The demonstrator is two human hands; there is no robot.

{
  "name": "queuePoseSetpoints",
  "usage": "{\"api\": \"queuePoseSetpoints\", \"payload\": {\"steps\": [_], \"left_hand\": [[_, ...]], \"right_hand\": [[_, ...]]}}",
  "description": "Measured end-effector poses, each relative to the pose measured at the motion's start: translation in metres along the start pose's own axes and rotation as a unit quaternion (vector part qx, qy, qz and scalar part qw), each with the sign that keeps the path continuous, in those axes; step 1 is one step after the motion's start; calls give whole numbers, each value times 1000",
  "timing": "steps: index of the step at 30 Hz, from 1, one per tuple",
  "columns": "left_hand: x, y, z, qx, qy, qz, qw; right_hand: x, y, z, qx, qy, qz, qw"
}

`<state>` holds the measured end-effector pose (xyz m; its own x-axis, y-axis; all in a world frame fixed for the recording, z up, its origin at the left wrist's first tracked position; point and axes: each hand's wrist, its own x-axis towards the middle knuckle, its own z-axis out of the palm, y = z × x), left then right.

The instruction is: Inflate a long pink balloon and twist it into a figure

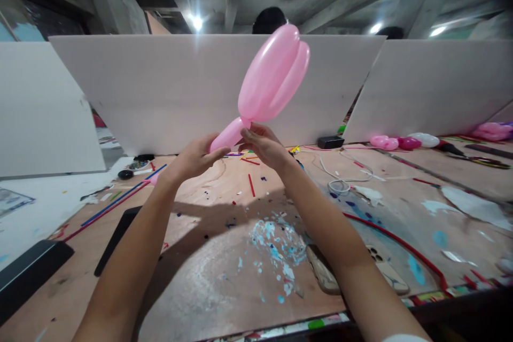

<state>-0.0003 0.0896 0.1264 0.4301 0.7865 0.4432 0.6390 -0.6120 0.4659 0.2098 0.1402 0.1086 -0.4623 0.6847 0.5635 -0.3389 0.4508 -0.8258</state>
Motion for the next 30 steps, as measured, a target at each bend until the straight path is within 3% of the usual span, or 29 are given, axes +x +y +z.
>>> {"api": "queuePoseSetpoints", "payload": {"steps": [7, 10, 13, 16, 18, 20, 25, 30], "left_hand": [[-1, 6, 2, -14, 0, 24, 1000], [-1, 4, 4, -22, 26, 47, 998], [1, 2, 7, -60, 130, 86, 986], [1, 8, 8, -93, 266, 161, 946], [-1, 15, 7, -79, 304, 210, 926], [-4, 23, 6, -84, 303, 232, 921], [-8, 32, 4, -209, 293, 229, 904], [-8, 34, 3, -255, 271, 229, 899]], "right_hand": [[-2, -5, 5, -44, 10, -26, 999], [-3, -9, 12, -76, 34, -45, 995], [-3, -12, 21, -98, 54, -74, 991], [-5, -14, 31, -117, 75, -102, 985], [-7, -18, 36, -130, 91, -119, 980], [-10, -22, 40, -133, 95, -135, 977], [-14, -30, 39, -156, 109, -157, 969], [-19, -33, 40, -273, 176, -166, 931]]}}
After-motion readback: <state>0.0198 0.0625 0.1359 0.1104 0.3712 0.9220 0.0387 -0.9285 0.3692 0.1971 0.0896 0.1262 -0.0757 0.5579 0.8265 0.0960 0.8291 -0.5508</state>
